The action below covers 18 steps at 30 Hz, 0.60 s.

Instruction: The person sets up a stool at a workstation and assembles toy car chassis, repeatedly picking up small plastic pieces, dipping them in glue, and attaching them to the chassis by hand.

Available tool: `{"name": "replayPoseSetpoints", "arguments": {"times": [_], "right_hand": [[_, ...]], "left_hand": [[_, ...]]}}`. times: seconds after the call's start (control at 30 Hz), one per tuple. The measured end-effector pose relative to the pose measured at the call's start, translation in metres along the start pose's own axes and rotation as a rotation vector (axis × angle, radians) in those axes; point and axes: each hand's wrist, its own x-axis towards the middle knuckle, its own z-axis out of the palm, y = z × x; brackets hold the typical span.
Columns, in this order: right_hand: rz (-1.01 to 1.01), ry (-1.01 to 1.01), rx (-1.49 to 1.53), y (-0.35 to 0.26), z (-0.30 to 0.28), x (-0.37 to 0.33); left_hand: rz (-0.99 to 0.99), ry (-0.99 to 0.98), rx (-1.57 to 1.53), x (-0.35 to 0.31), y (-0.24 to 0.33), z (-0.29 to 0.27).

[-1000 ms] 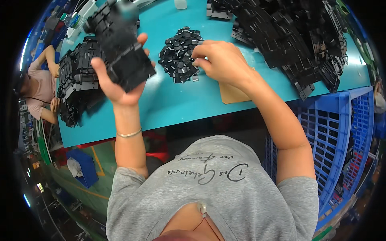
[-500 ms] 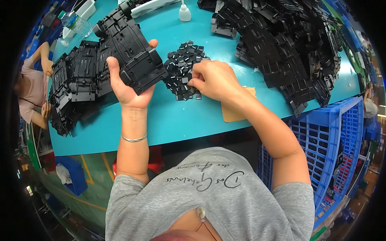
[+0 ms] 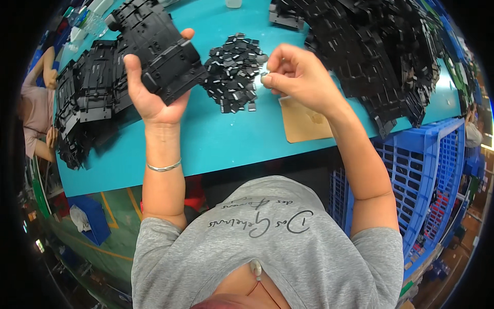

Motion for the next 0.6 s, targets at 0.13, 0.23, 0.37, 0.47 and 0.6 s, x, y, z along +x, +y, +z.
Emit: {"name": "replayPoseSetpoints", "arguments": {"times": [0.13, 0.23, 0.37, 0.47, 0.6], "right_hand": [[-0.031, 0.132, 0.002, 0.002, -0.026, -0.034], [-0.098, 0.262, -0.091, 0.021, -0.044, -0.068], [-0.101, 0.367, -0.202, 0.040, -0.049, -0.107], [-0.208, 0.432, -0.420, 0.046, -0.049, -0.117], [-0.210, 0.513, -0.384, 0.050, -0.037, -0.115]], "left_hand": [[-0.026, -0.037, -0.080, 0.000, 0.006, -0.007], [-0.038, -0.102, -0.050, 0.001, 0.009, -0.008], [-0.063, -0.075, -0.006, 0.002, 0.006, -0.010], [-0.078, -0.077, 0.049, 0.003, 0.003, -0.009], [-0.081, -0.089, 0.127, 0.004, 0.010, -0.018]]}}
